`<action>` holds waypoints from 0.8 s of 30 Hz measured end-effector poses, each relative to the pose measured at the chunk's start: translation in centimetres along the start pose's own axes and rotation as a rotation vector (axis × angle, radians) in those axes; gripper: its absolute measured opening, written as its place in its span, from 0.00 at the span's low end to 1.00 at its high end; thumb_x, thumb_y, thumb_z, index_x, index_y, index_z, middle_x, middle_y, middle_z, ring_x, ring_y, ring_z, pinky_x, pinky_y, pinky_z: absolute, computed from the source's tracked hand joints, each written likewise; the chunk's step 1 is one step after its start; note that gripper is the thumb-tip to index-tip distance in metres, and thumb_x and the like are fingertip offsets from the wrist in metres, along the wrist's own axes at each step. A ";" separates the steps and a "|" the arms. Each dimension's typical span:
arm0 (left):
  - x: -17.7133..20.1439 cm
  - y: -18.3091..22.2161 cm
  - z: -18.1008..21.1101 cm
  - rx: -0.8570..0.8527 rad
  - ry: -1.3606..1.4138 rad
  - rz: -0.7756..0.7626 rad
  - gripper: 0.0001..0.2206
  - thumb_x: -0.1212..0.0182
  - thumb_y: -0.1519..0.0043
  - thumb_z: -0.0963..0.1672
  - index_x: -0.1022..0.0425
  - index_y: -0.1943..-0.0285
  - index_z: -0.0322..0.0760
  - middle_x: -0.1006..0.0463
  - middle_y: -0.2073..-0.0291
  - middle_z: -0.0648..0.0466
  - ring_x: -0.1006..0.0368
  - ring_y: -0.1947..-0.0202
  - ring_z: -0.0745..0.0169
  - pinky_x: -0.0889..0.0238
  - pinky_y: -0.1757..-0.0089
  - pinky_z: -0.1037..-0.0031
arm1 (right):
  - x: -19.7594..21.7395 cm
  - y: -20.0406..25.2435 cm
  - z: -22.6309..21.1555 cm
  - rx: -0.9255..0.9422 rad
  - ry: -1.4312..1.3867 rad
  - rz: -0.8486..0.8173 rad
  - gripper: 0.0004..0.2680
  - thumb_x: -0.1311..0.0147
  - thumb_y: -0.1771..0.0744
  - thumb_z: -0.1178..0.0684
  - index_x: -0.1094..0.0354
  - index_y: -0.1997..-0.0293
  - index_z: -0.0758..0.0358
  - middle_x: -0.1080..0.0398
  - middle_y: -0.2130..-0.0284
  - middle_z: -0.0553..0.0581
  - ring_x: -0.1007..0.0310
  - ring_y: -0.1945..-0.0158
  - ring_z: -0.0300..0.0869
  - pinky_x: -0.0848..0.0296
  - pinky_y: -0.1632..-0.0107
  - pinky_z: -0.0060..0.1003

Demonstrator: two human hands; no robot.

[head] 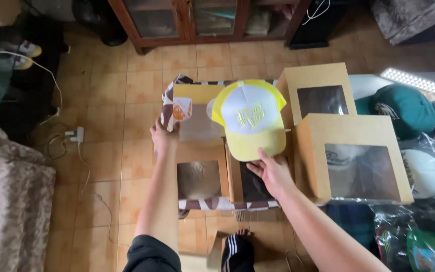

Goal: A person uses a handheld steamer and a brush to clean and shape baseball caps before placing them into cardboard display boxes.

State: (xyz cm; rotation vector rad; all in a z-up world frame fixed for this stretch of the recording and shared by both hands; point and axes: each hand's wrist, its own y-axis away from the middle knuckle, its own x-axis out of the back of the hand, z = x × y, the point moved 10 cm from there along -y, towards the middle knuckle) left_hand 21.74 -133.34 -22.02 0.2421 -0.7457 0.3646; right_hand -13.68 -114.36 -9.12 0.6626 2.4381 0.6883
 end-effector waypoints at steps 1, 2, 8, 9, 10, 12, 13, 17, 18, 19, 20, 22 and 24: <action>-1.1 -1.0 -1.7 0.080 -0.042 -0.062 0.38 0.33 0.43 0.58 0.38 0.26 0.41 0.33 0.38 0.36 0.30 0.41 0.26 0.35 0.42 0.47 | 0.7 0.0 0.5 -0.020 -0.003 -0.002 0.21 0.42 0.32 0.55 0.47 0.35 0.71 0.34 0.45 0.66 0.24 0.49 0.58 0.22 0.44 0.57; -1.6 -2.6 -2.4 0.081 -0.043 -0.068 0.38 0.33 0.43 0.58 0.38 0.26 0.41 0.33 0.38 0.36 0.30 0.41 0.26 0.35 0.42 0.47 | 0.6 -0.1 0.3 -0.022 -0.003 0.004 0.21 0.42 0.32 0.55 0.47 0.35 0.71 0.34 0.45 0.66 0.24 0.49 0.58 0.22 0.44 0.57; -7.7 -4.5 -7.6 0.166 -0.243 -0.427 0.40 0.52 0.41 0.70 0.27 0.36 0.44 0.17 0.75 0.63 0.20 0.52 0.55 0.36 0.47 0.59 | 2.3 -1.5 0.6 -0.024 0.017 0.010 0.21 0.43 0.32 0.51 0.47 0.34 0.65 0.31 0.44 0.62 0.23 0.49 0.54 0.20 0.46 0.53; -7.4 -3.6 -6.3 0.149 -0.261 -0.442 0.36 0.53 0.42 0.71 0.25 0.38 0.53 0.17 0.65 0.62 0.22 0.49 0.56 0.35 0.46 0.61 | 2.8 -2.0 0.6 -0.002 0.012 0.016 0.20 0.43 0.32 0.51 0.47 0.34 0.64 0.30 0.45 0.61 0.23 0.49 0.53 0.20 0.46 0.52; -7.0 -2.8 -5.0 0.131 -0.278 -0.458 0.33 0.54 0.42 0.71 0.23 0.40 0.62 0.17 0.54 0.62 0.24 0.45 0.57 0.35 0.44 0.63 | 3.3 -2.6 0.6 0.019 0.007 0.021 0.19 0.44 0.31 0.50 0.46 0.35 0.63 0.29 0.46 0.60 0.22 0.50 0.52 0.20 0.46 0.52; -3.3 -0.4 -1.1 0.177 -0.145 -0.402 0.32 0.50 0.41 0.68 0.22 0.41 0.55 0.17 0.60 0.57 0.23 0.48 0.54 0.33 0.46 0.61 | 3.5 -3.0 1.0 0.024 -0.018 0.042 0.18 0.44 0.31 0.50 0.45 0.36 0.61 0.29 0.47 0.58 0.22 0.51 0.52 0.20 0.47 0.52; -1.3 0.9 0.7 0.221 -0.013 -0.346 0.30 0.47 0.40 0.65 0.21 0.42 0.48 0.16 0.66 0.52 0.22 0.51 0.51 0.32 0.47 0.60 | 3.9 -3.2 1.2 0.030 -0.044 0.063 0.18 0.43 0.31 0.50 0.44 0.36 0.59 0.29 0.48 0.57 0.22 0.52 0.51 0.19 0.47 0.52; -3.9 -2.2 -3.7 0.219 0.195 -0.302 0.33 0.39 0.44 0.66 0.22 0.45 0.44 0.19 0.53 0.46 0.26 0.45 0.45 0.34 0.46 0.58 | 3.2 -2.7 1.3 0.047 -0.074 0.080 0.17 0.43 0.31 0.50 0.43 0.38 0.60 0.28 0.50 0.57 0.22 0.55 0.49 0.18 0.49 0.50; -5.7 -3.2 -5.7 0.239 0.289 -0.331 0.32 0.35 0.44 0.65 0.25 0.45 0.44 0.21 0.50 0.46 0.28 0.45 0.48 0.35 0.48 0.60 | 2.9 -2.6 1.3 0.046 -0.080 0.077 0.16 0.43 0.31 0.50 0.42 0.38 0.60 0.27 0.50 0.58 0.21 0.56 0.49 0.18 0.50 0.50; -7.5 -4.0 -7.9 0.263 0.378 -0.362 0.31 0.32 0.43 0.64 0.27 0.45 0.43 0.23 0.46 0.46 0.30 0.45 0.50 0.36 0.50 0.62 | 2.8 -2.3 1.5 0.040 -0.088 0.078 0.16 0.44 0.31 0.50 0.41 0.39 0.60 0.27 0.51 0.58 0.21 0.57 0.49 0.17 0.50 0.50; -6.5 -3.3 -6.7 0.263 0.376 -0.367 0.31 0.32 0.43 0.64 0.27 0.45 0.43 0.23 0.46 0.46 0.30 0.45 0.50 0.36 0.50 0.62 | 2.8 -2.3 1.6 0.041 -0.089 0.083 0.16 0.44 0.31 0.50 0.41 0.39 0.60 0.27 0.51 0.58 0.21 0.57 0.49 0.17 0.50 0.50; -4.4 -1.8 -4.0 0.233 0.381 -0.396 0.39 0.24 0.48 0.60 0.31 0.39 0.31 0.26 0.45 0.38 0.31 0.46 0.45 0.35 0.53 0.60 | 2.6 -2.1 1.9 0.031 -0.067 0.062 0.16 0.42 0.32 0.50 0.39 0.40 0.59 0.26 0.52 0.57 0.21 0.56 0.48 0.17 0.51 0.50; -3.3 -1.0 -2.4 0.252 0.511 -0.468 0.42 0.24 0.45 0.58 0.42 0.30 0.35 0.34 0.39 0.36 0.36 0.42 0.45 0.42 0.51 0.62 | 1.5 -0.9 1.4 0.033 -0.099 0.047 0.15 0.42 0.32 0.52 0.38 0.41 0.60 0.25 0.53 0.58 0.20 0.57 0.50 0.17 0.52 0.51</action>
